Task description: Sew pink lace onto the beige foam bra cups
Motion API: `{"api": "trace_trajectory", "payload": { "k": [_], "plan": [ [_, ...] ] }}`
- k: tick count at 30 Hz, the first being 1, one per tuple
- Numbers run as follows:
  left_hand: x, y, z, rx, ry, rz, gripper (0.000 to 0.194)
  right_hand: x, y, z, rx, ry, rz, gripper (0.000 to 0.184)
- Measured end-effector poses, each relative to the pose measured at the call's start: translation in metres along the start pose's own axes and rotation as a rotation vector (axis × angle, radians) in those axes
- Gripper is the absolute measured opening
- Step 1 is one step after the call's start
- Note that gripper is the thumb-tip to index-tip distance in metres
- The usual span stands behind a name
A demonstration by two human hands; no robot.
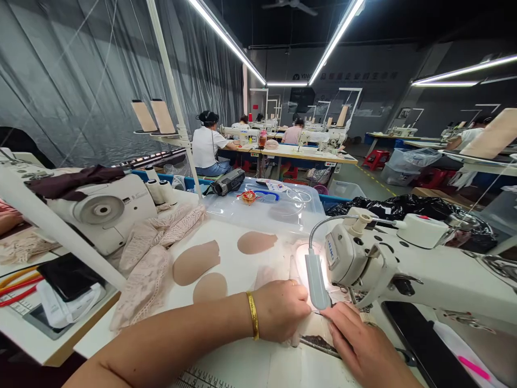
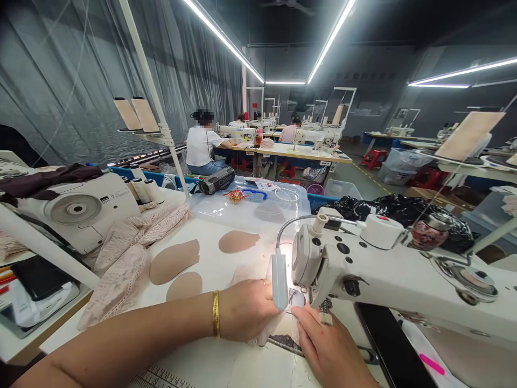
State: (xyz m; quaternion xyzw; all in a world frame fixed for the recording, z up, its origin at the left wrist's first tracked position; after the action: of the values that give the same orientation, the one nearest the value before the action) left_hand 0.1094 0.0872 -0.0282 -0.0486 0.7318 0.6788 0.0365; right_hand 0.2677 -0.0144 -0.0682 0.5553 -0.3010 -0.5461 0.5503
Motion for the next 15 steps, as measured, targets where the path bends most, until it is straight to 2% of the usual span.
{"api": "trace_trajectory", "payload": {
  "k": [4,10,15],
  "plan": [
    [-0.0001,-0.0034,-0.0038,-0.015,-0.009,-0.019,0.008,0.0007,-0.0034,0.0005,-0.015,0.026,-0.016,0.039],
    [-0.0042,0.0017,-0.0090,-0.028,-0.030,-0.011,0.006,0.0017,-0.0061,0.0004,-0.037,-0.002,0.014,0.037],
    [-0.0068,0.0000,-0.0073,-0.022,-0.009,-0.042,0.006,0.0027,-0.0083,-0.0019,0.051,-0.008,0.012,0.037]
  ]
}}
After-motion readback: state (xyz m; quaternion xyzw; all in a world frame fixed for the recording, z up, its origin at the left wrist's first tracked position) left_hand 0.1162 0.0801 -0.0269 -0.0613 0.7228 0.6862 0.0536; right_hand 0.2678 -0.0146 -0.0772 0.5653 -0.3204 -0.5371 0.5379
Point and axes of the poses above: each hand's wrist, its own x-axis away from the middle knuckle, its own y-axis out of the back of the hand, z = x × y, the point moved 5 cm from there along -x, towards the middle knuckle, and after that the axes turned 1 degree about x, right-handed, at the moved point
